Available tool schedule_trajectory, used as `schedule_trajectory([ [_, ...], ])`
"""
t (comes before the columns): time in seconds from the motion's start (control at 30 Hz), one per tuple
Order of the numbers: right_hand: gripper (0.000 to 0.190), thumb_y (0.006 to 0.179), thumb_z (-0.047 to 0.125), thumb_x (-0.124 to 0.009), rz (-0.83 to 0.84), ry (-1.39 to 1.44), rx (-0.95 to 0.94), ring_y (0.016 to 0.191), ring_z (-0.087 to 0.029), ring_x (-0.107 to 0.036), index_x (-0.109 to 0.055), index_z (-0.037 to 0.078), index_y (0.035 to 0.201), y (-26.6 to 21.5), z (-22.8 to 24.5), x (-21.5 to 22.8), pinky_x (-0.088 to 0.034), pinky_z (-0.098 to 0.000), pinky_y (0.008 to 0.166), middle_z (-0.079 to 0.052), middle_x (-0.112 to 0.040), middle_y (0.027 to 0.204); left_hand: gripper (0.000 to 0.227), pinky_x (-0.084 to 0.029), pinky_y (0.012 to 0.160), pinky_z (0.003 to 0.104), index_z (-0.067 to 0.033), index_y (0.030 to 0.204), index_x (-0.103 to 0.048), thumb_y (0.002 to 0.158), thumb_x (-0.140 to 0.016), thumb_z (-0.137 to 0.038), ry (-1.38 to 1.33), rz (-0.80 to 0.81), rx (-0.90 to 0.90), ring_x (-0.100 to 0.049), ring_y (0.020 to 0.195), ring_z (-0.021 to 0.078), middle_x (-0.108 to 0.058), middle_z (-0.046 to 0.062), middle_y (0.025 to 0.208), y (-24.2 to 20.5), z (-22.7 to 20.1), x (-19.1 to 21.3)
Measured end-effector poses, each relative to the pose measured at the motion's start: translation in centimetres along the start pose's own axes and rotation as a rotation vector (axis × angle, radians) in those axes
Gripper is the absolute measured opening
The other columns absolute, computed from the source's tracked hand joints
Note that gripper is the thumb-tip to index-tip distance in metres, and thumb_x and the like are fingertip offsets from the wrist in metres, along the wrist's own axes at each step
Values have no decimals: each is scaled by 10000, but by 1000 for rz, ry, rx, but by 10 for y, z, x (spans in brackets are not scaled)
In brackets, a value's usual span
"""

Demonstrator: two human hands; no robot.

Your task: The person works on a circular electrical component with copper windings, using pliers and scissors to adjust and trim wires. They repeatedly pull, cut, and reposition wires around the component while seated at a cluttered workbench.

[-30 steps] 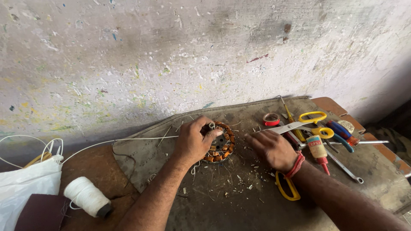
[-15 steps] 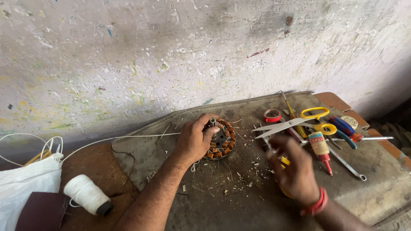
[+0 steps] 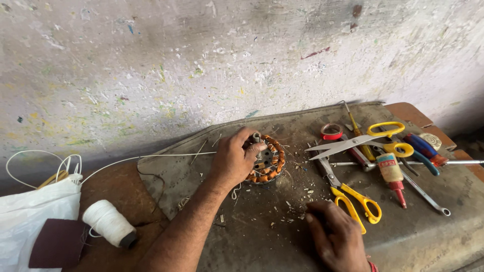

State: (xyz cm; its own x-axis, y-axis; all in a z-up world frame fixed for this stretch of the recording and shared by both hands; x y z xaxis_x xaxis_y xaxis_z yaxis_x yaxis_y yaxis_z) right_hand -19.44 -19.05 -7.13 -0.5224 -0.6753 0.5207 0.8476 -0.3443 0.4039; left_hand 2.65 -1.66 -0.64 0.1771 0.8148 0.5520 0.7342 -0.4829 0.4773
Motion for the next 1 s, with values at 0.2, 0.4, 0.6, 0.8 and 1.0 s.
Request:
schedule_trajectory([
  [0.2, 235, 951, 82, -636, -175, 333, -62, 1001, -166, -719, -664, -30, 1156, -5, -10, 4, -537, -291, 921, -141, -759, 1056, 321, -618, 646, 350, -66, 1104, -676, 917, -750, -316, 11, 11, 52, -752, 736, 171, -764, 79, 841, 2, 2, -2],
  [0.4, 219, 983, 106, -626, -259, 229, 125, 1035, -212, -729, -658, -22, 1159, -12, 5, 7, -545, -318, 972, -149, -742, 1087, 319, -600, 621, 339, -66, 1031, -666, 909, -773, -340, 15, 3, 38, -740, 693, 153, -750, 58, 779, 3, -1, -1],
  [0.6, 206, 898, 110, -693, -216, -10, 163, 924, -225, -762, -683, 10, 1078, -11, 16, 6, -568, -315, 855, -132, -751, 1023, 330, -595, 603, 338, -61, 1023, -658, 881, -796, -324, 18, -12, 28, -729, 677, 152, -738, 57, 765, 3, 0, -2],
  [0.8, 241, 837, 131, -737, -83, -79, 149, 868, -237, -764, -707, 22, 1050, -1, 17, 4, -602, -323, 741, -124, -749, 1019, 304, -612, 581, 315, -75, 1017, -649, 893, -794, -313, 22, -27, -8, -731, 677, 132, -739, 43, 779, 3, 5, -6],
  [1.0, 420, 840, 250, -751, 171, -210, 383, 1181, -362, -598, -686, 32, 1193, 22, 42, -1, -492, -482, 950, -214, -645, 1285, 288, -607, 549, 314, -82, 999, -642, 894, -794, -303, 25, -25, 16, -720, 644, 131, -732, 44, 753, 3, 3, -8],
])
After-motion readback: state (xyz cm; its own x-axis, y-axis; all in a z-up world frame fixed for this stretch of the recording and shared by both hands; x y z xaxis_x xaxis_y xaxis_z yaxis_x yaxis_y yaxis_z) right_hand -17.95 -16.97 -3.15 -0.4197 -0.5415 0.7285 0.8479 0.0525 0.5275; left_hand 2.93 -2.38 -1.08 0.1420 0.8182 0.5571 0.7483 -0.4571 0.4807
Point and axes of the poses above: each hand's wrist, its own y-axis towards the middle knuckle, its own x-axis out of the back of the hand, z = x × y, the point moved 2 cm from there along y, towards the middle knuckle
